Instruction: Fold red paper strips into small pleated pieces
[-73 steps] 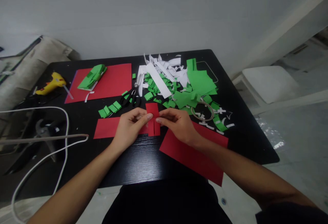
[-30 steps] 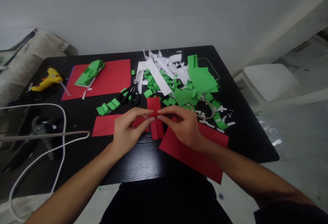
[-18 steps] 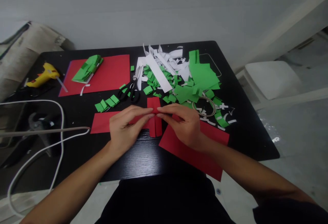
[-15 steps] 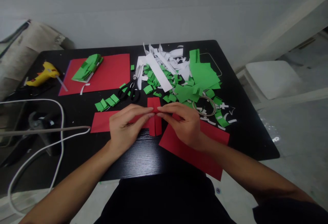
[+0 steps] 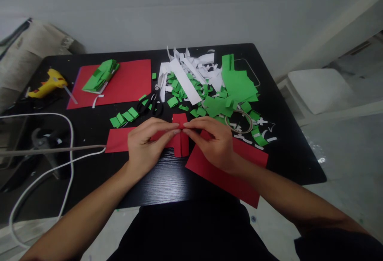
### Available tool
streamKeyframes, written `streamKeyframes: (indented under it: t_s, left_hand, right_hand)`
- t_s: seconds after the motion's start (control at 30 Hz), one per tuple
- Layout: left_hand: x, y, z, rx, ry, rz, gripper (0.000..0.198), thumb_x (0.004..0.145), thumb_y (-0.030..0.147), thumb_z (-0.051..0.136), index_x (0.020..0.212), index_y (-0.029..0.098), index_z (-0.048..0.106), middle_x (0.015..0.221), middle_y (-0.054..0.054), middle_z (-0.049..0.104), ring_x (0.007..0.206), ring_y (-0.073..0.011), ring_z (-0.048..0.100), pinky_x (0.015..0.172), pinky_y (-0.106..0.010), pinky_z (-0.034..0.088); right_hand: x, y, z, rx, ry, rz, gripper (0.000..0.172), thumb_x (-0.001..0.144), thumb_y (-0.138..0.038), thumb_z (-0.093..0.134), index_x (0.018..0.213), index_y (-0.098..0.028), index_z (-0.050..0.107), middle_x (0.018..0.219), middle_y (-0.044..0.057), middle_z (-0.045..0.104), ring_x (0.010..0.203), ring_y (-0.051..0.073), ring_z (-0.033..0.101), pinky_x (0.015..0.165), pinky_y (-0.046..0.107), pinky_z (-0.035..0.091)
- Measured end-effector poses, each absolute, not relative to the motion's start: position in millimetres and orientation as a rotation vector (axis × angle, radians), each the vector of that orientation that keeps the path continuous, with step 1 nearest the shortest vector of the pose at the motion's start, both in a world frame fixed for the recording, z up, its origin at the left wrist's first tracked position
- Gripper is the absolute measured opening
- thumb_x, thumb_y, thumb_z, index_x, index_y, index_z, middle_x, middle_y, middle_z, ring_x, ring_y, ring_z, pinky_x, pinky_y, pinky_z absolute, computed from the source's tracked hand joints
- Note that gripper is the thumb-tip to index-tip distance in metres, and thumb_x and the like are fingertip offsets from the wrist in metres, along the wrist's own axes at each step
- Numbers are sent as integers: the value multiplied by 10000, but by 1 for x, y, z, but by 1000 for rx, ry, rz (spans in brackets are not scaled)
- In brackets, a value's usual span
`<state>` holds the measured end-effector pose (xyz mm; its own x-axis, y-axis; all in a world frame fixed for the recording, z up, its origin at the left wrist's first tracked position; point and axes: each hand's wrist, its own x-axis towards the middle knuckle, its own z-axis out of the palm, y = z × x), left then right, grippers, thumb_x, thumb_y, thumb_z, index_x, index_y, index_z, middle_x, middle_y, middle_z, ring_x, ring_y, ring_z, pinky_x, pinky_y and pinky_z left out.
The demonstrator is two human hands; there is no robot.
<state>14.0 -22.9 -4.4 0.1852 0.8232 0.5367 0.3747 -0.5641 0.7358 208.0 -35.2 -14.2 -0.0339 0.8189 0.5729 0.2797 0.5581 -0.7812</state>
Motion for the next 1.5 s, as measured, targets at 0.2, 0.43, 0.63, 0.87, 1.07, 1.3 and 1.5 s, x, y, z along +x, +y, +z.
streamKeyframes:
  t_s: [0.2, 0.43, 0.63, 0.87, 1.07, 1.3, 1.5]
  left_hand:
    - [15, -22, -3, 2022, 1124, 1336, 166, 863, 134, 822, 987, 244, 824, 895, -9, 782, 810, -150, 718, 732, -292, 584]
    - [16, -22, -2, 2016, 1140, 1317, 151, 866, 145, 821, 981, 243, 818, 897, -9, 777, 815, -151, 713, 736, -300, 583]
    - [14, -19, -5, 2063, 1164, 1291, 146, 864, 149, 821, 973, 246, 812, 922, -11, 727, 858, -153, 690, 777, -308, 581]
    - [13, -20, -6, 1966, 1115, 1164, 84, 907, 184, 781, 985, 216, 777, 997, -23, 793, 933, -164, 745, 883, -321, 606]
    - [11, -22, -7, 1808, 1174, 1141, 171, 887, 254, 808, 1050, 207, 785, 1001, -29, 823, 842, -152, 768, 814, -280, 643]
    - [8, -19, -8, 1749, 1168, 1121, 167, 869, 245, 824, 1035, 228, 817, 954, -29, 836, 806, -158, 781, 782, -272, 652]
    - [9, -19, -8, 1711, 1195, 1117, 151, 860, 282, 833, 998, 224, 827, 905, -32, 836, 771, -166, 776, 759, -285, 653]
  right_hand:
    - [208, -35, -15, -967, -1602, 565, 129, 929, -125, 745, 991, -231, 785, 950, 35, 798, 889, 174, 747, 832, 335, 620]
    - [207, -35, -15, -992, -1603, 601, 95, 947, -156, 727, 991, -234, 756, 941, 29, 782, 885, 178, 729, 821, 349, 612]
    - [208, -34, -15, -1015, -1626, 594, 68, 953, -168, 719, 972, -230, 737, 933, 32, 758, 900, 185, 717, 832, 351, 606]
    - [209, -34, -17, -1003, -1632, 698, 73, 968, -181, 701, 1015, -226, 735, 1052, 50, 789, 989, 191, 750, 922, 367, 613]
    - [208, -35, -19, -1026, -1461, 933, 126, 940, -229, 752, 1064, -218, 773, 1021, 31, 820, 905, 162, 779, 839, 290, 641]
    - [210, -32, -17, -1066, -1359, 1089, 142, 891, -252, 807, 1032, -236, 814, 1011, 23, 836, 918, 184, 797, 875, 331, 664]
    - [210, -32, -19, -1064, -1361, 1073, 136, 878, -240, 819, 1014, -233, 824, 1005, 24, 840, 916, 185, 798, 881, 326, 657]
